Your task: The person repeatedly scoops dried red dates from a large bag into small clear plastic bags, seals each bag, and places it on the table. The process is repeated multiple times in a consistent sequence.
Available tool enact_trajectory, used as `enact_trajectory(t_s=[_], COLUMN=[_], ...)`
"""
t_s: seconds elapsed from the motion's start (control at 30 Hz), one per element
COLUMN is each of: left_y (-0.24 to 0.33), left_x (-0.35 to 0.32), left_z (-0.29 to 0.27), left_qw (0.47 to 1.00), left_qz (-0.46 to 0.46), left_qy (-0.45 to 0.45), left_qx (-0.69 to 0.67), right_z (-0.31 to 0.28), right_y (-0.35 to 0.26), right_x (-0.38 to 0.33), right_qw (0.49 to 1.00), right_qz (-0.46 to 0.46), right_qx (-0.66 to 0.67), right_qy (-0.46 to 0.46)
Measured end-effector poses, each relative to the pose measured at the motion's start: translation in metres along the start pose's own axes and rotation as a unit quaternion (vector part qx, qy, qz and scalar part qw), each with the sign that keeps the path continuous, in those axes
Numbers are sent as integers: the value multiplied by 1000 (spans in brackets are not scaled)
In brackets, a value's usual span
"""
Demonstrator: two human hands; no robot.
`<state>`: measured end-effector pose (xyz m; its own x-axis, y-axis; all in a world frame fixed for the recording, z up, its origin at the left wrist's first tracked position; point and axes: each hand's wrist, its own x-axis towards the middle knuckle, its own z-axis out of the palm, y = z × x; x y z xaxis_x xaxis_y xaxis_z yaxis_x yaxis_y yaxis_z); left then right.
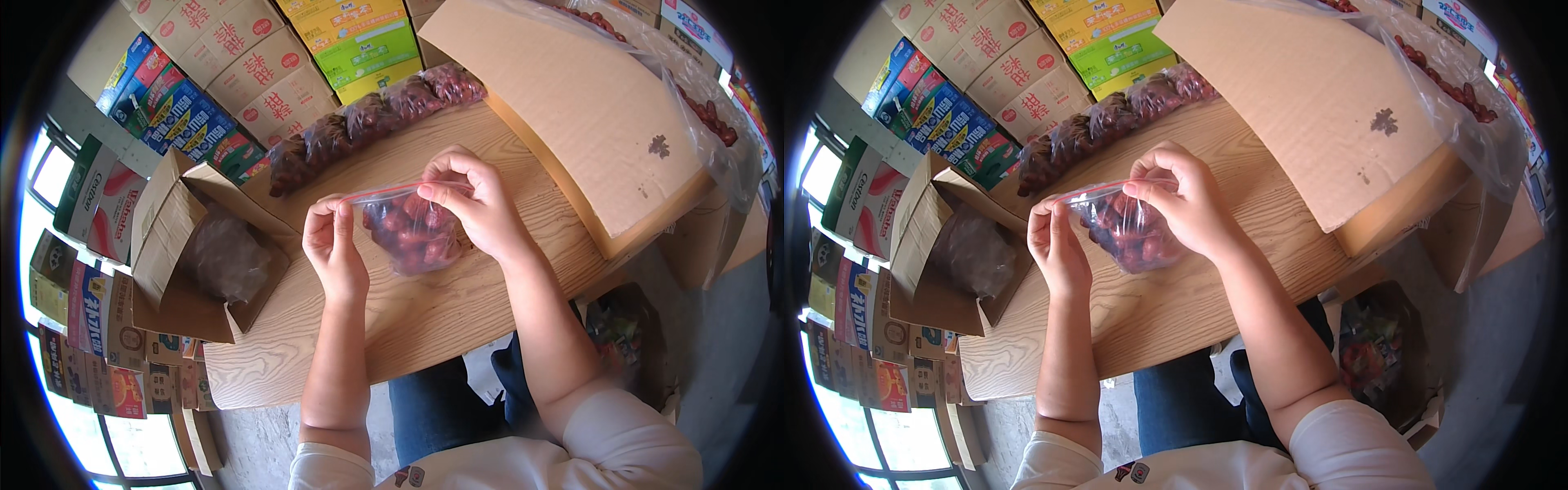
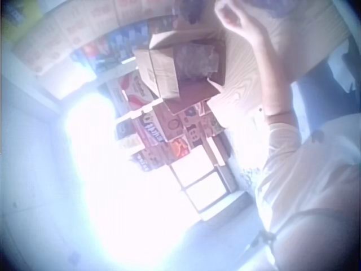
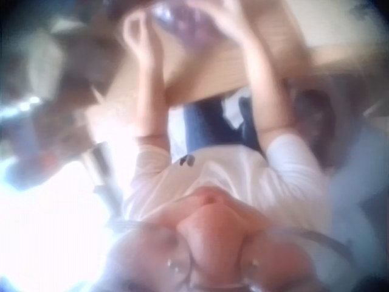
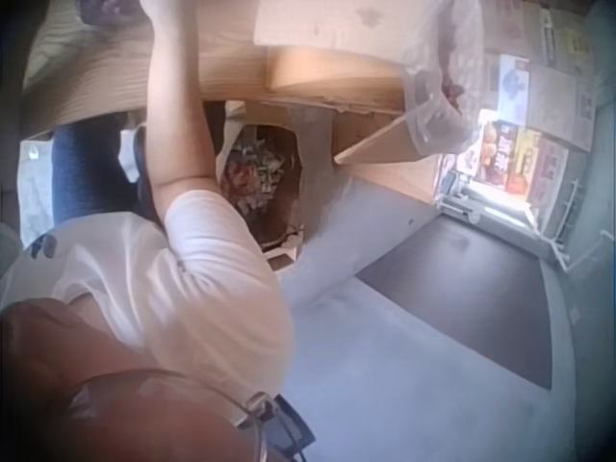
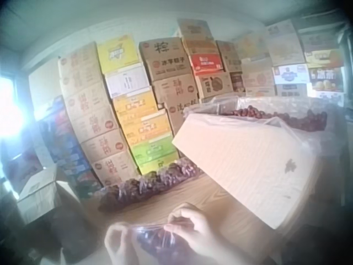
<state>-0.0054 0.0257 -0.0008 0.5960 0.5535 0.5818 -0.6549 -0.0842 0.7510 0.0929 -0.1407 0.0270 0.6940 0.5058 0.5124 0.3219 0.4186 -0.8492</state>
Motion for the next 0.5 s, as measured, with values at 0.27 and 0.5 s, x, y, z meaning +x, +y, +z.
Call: enact_trajectory(t_s=[0.27,0.5], left_y=[0,-2], left_x=[0,0], left_z=[0,-3], left_qw=[1000,1000], left_qz=[-3,-14], left_qy=[10,11], left_qx=[10,5], right_z=[-1,0], right_y=[3,2], right_x=[0,0], right_qw=[1000,1000], right_qz=[1,4], right_qx=[4,6], right_qy=[1,-4])
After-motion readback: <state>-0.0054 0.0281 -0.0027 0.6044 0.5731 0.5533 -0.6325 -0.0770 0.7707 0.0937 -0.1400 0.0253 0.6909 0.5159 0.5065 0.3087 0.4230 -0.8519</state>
